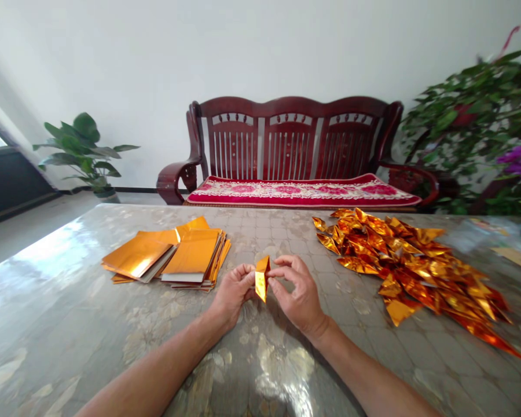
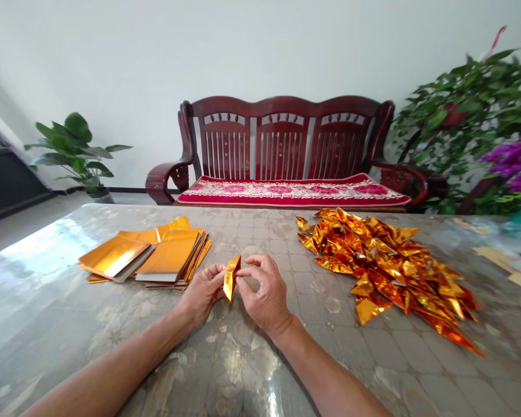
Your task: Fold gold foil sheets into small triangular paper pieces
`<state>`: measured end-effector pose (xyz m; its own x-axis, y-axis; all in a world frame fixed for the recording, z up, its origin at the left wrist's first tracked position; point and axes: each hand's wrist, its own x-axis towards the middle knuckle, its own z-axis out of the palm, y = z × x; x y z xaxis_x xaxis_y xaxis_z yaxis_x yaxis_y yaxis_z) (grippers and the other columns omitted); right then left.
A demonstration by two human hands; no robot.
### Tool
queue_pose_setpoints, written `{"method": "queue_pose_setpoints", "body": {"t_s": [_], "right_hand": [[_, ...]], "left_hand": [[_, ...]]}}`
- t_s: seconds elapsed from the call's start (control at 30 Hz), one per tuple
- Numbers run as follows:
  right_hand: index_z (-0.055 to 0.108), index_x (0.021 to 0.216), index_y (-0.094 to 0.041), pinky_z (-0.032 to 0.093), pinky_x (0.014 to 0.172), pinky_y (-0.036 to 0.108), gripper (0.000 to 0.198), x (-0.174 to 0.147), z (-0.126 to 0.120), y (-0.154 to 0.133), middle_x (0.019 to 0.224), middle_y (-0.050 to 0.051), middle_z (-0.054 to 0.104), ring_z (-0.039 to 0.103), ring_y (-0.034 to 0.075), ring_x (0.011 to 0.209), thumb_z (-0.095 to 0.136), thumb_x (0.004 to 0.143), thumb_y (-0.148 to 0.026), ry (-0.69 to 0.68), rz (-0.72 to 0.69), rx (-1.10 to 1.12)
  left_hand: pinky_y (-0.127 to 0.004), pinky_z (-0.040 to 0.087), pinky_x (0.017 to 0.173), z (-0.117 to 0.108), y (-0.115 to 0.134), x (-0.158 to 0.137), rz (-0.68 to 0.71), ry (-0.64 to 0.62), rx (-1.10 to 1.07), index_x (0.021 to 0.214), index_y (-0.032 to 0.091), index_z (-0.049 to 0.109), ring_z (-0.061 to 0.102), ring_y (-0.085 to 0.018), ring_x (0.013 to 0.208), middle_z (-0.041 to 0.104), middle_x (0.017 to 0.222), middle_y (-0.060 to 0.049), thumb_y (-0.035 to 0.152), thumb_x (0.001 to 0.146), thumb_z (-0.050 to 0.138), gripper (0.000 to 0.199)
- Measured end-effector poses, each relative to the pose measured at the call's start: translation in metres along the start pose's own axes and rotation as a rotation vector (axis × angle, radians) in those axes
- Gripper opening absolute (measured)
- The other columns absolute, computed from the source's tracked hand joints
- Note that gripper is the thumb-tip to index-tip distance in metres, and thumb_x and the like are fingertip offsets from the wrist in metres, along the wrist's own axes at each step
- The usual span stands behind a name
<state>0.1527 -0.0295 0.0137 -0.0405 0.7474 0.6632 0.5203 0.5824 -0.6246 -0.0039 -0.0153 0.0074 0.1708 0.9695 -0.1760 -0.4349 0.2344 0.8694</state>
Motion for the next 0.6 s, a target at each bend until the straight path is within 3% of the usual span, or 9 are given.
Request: {"method": "queue_pose_setpoints", "body": {"t_s": [0.2, 0.6], "right_hand": [[0.074, 0.085, -0.024, 0.05, 0.087, 0.036, 0.013, 0.002, 0.003, 0.003, 0.107, 0.007, 0.062, 0.06, 0.022, 0.1, 0.067, 0.076, -0.019, -0.068, 0.118, -0.043], [0.071, 0.08, -0.024, 0.047, 0.09, 0.037, 0.01, 0.0, 0.009, 0.013, 0.109, 0.006, 0.063, 0.057, 0.022, 0.102, 0.064, 0.081, -0.016, -0.025, -0.016, -0.106]], "left_hand": [[-0.015, 0.047, 0.046, -0.001, -0.005, 0.003, 0.129, 0.022, 0.148, 0.074, 0.014, 0.059, 0.053, -0.007, 0.054, 0.058, 0.065, 0.004, 0.042, 0.062, 0.082, 0.038], [-0.015, 0.048, 0.044, 0.002, -0.002, -0.003, 0.076, -0.015, 0.148, 0.073, 0.014, 0.056, 0.055, -0.008, 0.056, 0.056, 0.066, 0.003, 0.046, 0.062, 0.081, 0.042]]}}
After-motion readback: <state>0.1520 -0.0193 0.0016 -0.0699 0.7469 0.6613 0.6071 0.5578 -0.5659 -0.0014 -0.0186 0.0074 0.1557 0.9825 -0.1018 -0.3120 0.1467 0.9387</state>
